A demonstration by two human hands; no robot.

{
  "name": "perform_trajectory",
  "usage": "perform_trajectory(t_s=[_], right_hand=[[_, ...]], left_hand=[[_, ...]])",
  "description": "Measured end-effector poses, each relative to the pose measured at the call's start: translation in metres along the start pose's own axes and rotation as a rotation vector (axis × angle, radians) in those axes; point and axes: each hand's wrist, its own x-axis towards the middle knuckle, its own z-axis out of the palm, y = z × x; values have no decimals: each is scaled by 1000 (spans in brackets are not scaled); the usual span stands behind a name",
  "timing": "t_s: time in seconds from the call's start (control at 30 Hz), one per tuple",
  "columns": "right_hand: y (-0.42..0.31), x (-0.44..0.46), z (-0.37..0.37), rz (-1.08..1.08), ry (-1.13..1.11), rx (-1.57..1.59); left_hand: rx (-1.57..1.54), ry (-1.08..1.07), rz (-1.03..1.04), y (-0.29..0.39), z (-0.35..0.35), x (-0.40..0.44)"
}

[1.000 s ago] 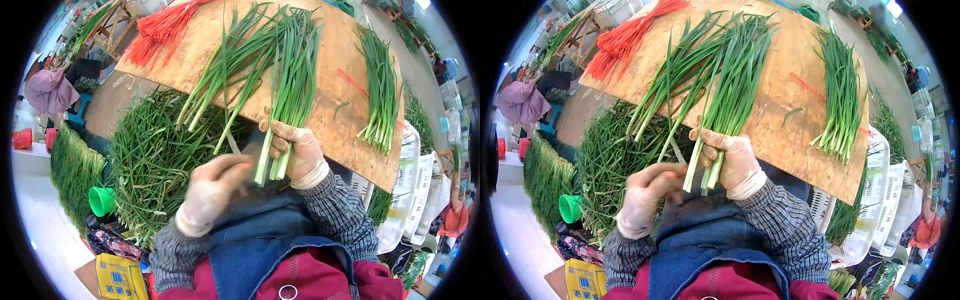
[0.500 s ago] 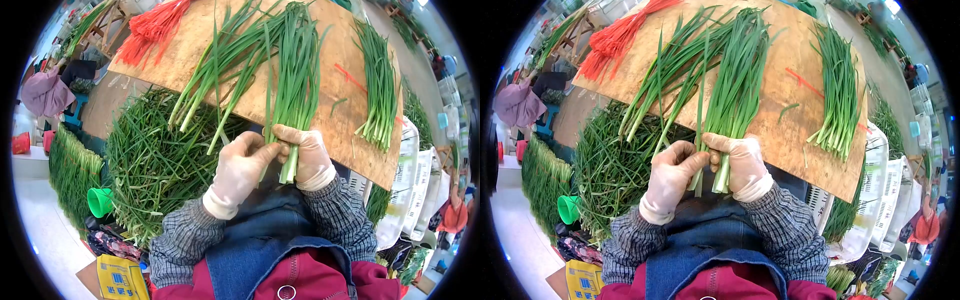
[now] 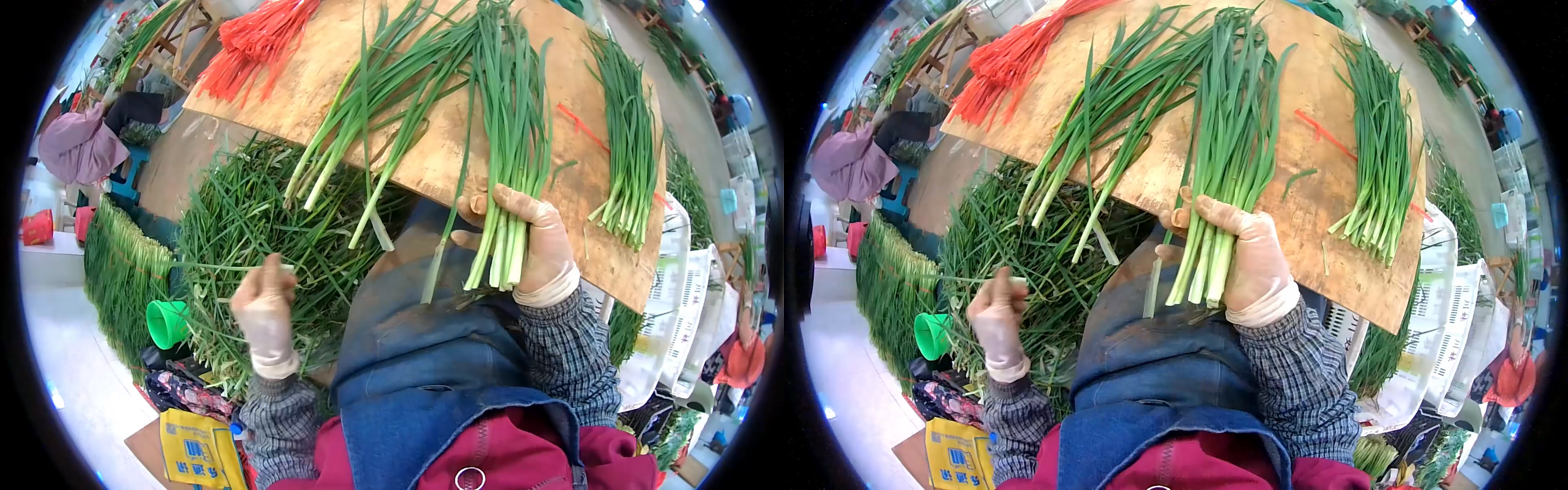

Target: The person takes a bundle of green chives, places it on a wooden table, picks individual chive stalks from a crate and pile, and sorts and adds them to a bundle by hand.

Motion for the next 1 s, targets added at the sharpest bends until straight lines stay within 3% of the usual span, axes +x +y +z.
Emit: perform_trajectory(t_s=[0.1, 0.17, 0.23, 0.27, 0.37, 0.53, 0.63, 0.67, 0.77, 0.83, 0.9, 0.93, 1.0], right_hand=[[-1, 5, -12, 62, -53, 13], [-2, 5, -9, 96, -86, 91], [-5, 5, -10, 127, -195, 144], [-6, 1, -3, 112, -155, 125], [-5, 0, 8, 102, -185, 4], [18, 12, 21, 35, 147, -295], [25, 11, 19, -1, 51, -353], [25, 11, 19, 22, 15, -323], [16, 9, 14, 42, 46, -260], [0, 2, 14, -3, 66, -213], [-12, 1, 2, 13, 11, -134], [-15, 2, -5, 68, -28, -76], [-12, 2, -6, 34, 107, -125]], left_hand=[[235, -144, 412, 12, 34, 4], [333, -272, 365, 22, 56, 13], [130, -492, 117, 20, 75, 28], [-155, -625, -30, 10, 83, 34], [-562, -630, -263, 23, 86, 24], [-466, -573, -121, 50, 84, -14], [-555, -582, -90, 50, 95, -27], [-517, -582, -12, 48, 97, -29], [-405, -579, -32, 54, 88, -27], [-518, -438, -106, 60, 85, -22], [-377, -364, 21, 44, 95, -14], [-178, -429, 272, 33, 101, -9], [162, -490, 253, 26, 119, -9]])
